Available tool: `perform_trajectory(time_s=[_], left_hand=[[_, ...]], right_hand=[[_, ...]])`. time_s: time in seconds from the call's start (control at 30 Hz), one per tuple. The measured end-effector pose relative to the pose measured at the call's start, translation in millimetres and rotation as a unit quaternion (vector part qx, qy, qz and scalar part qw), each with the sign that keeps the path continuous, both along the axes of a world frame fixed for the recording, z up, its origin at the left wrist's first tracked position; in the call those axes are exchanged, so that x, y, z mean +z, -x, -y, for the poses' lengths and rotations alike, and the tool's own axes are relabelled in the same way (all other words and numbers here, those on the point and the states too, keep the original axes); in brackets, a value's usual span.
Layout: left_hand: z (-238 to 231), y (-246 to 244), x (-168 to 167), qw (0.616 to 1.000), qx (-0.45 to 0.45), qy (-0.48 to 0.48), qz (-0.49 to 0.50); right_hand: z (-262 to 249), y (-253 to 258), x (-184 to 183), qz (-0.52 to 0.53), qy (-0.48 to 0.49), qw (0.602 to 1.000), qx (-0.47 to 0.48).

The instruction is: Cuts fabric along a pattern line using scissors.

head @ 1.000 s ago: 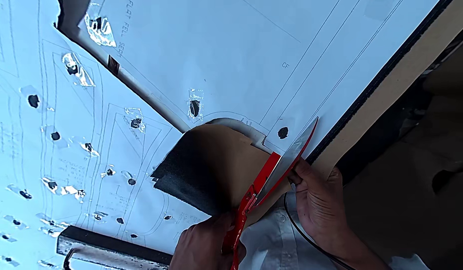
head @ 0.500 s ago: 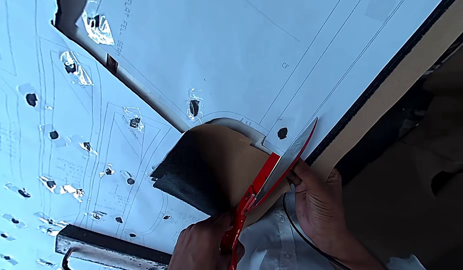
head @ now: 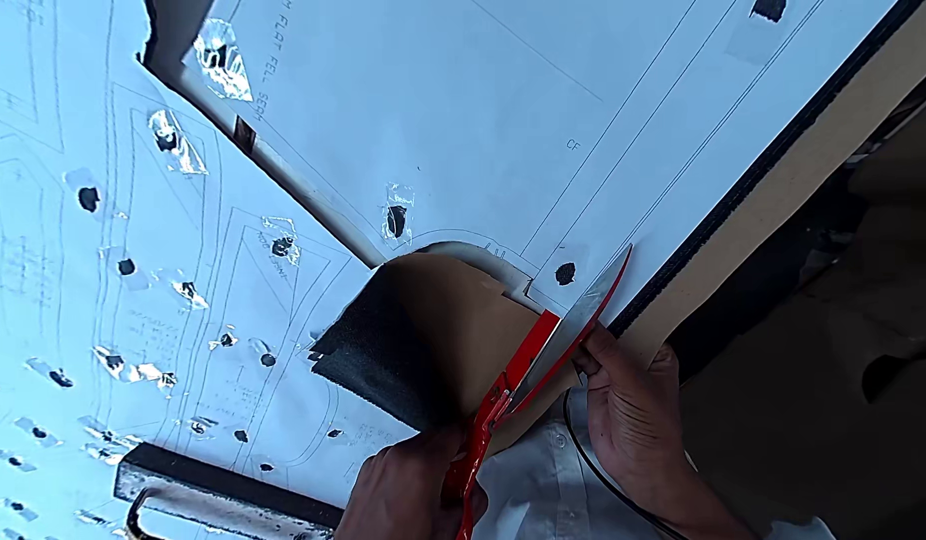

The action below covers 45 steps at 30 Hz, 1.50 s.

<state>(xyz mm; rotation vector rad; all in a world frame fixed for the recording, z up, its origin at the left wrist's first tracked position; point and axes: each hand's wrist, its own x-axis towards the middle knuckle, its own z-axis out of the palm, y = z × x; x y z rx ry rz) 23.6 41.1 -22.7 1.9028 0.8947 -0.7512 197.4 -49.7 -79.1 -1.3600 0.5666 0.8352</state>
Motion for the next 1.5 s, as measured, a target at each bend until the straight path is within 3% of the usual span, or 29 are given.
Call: perform_trajectory(time_s=[1.07, 1.5], left_hand=[[1, -18, 3, 1.000, -0.010, -0.021, 0.007], [8, -14, -7, 0.994, -0.017, -0.100, 0.035]], right_hand=[[2, -2, -1, -0.005, 0.017, 1.000, -0.008], [3, -4, 2, -0.009, 0.002, 1.000, 0.013]])
